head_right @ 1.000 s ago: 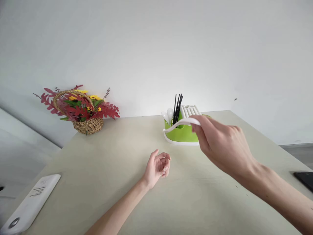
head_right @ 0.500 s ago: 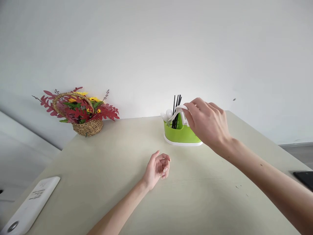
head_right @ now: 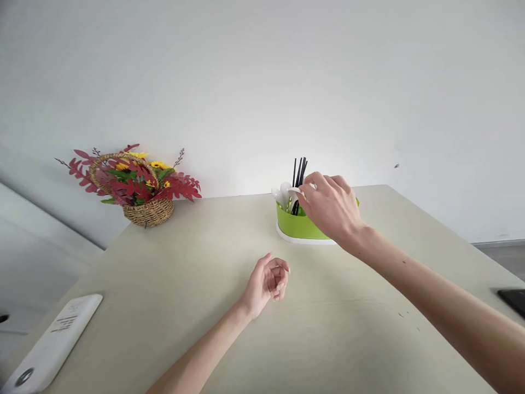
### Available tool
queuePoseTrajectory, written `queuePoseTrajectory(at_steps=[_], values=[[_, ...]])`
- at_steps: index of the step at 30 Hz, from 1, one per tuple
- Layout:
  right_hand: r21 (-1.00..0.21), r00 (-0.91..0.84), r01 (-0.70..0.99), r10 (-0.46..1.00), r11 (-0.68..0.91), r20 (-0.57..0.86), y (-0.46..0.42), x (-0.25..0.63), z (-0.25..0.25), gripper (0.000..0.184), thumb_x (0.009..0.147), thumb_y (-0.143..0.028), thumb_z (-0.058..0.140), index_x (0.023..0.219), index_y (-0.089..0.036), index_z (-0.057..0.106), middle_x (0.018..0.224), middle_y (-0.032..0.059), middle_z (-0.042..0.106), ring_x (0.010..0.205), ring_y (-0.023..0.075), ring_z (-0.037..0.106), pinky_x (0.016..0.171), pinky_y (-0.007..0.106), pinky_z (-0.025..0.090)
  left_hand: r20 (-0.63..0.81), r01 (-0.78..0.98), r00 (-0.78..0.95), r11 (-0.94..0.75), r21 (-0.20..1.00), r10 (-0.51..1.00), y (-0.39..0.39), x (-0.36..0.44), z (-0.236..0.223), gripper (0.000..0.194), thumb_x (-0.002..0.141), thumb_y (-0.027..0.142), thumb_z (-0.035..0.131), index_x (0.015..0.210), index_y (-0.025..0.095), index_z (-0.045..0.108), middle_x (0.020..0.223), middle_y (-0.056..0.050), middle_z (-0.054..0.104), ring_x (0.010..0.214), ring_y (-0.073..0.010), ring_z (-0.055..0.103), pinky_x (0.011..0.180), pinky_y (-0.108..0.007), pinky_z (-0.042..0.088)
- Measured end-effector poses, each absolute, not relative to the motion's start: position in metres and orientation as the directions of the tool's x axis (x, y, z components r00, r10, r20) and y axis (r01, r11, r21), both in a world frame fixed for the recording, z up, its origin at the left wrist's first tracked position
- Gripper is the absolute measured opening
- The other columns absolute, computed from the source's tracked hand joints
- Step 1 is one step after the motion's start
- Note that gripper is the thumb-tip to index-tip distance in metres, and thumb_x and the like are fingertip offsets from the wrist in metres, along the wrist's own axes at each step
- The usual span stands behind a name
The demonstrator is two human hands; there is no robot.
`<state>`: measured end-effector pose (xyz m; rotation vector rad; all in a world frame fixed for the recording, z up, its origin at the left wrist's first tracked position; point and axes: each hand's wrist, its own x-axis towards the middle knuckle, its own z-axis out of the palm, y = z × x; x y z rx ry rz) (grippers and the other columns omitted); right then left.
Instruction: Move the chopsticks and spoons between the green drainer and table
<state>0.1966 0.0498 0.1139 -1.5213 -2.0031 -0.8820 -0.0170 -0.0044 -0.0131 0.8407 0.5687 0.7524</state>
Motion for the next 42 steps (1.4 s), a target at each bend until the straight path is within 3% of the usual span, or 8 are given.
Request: queuePoseTrajectory(at_steps=[9,21,32,37,42], values=[[0.212,-0.291,0.956,0.708,0.201,0.644,0.065,0.193,0.095,0.036,0.106,-0.029,0.050,0.094,-0.019,0.082,0.122,0.0116,0.074,0.101,0.0276,0.069,0.097,0.044,0.048,-0.155,-0.374,0.614,0.458,0.807,0.774,-0.003,-0.017,-0.015,0.049,0.095,0.064,0.051,0.088,0.017,0.063,0.059,0.004,0.048,0.046,-0.0090,0.032,0.046,-0.025,0.027],[0.251,-0.356,0.935,0.689,0.252,0.632,0.067,0.187,0.083,0.031,0.103,-0.025,0.055,0.089,-0.020,0.083,0.127,0.0135,0.073,0.124,0.0317,0.063,0.103,0.049,0.045,-0.168,-0.349,0.604,0.448,0.823,0.779,-0.004,-0.017,-0.014,0.045,0.094,0.062,0.057,0.090,0.017,0.062,0.062,0.005,0.047,0.047,-0.0080,0.031,0.047,-0.025,0.029],[0.193,-0.371,0.926,0.681,0.326,0.631,0.065,0.188,0.078,0.034,0.105,-0.041,0.056,0.095,-0.021,0.082,0.130,0.0136,0.071,0.129,0.0318,0.060,0.111,0.051,0.040,-0.172,-0.300,0.606,0.424,0.855,0.776,-0.005,-0.018,-0.011,0.038,0.095,0.055,0.059,0.091,0.018,0.060,0.063,0.006,0.046,0.049,-0.0083,0.031,0.049,-0.025,0.029],[0.191,-0.374,0.924,0.682,0.331,0.629,0.064,0.192,0.074,0.036,0.099,-0.047,0.063,0.119,-0.019,0.076,0.142,0.0172,0.064,0.140,0.0377,0.052,0.113,0.056,0.041,-0.166,-0.288,0.590,0.399,0.871,0.790,-0.006,-0.018,-0.008,0.037,0.093,0.055,0.063,0.091,0.018,0.059,0.063,0.006,0.045,0.050,-0.0085,0.032,0.049,-0.025,0.029],[0.128,-0.310,0.947,0.731,0.295,0.608,0.065,0.202,0.069,0.066,0.098,-0.052,0.060,0.149,-0.010,0.053,0.159,0.0250,0.048,0.148,0.0420,0.043,0.116,0.058,0.042,-0.174,-0.271,0.590,0.397,0.877,0.788,-0.006,-0.018,-0.008,0.038,0.093,0.056,0.064,0.091,0.019,0.059,0.063,0.007,0.044,0.051,-0.0082,0.032,0.050,-0.025,0.030]])
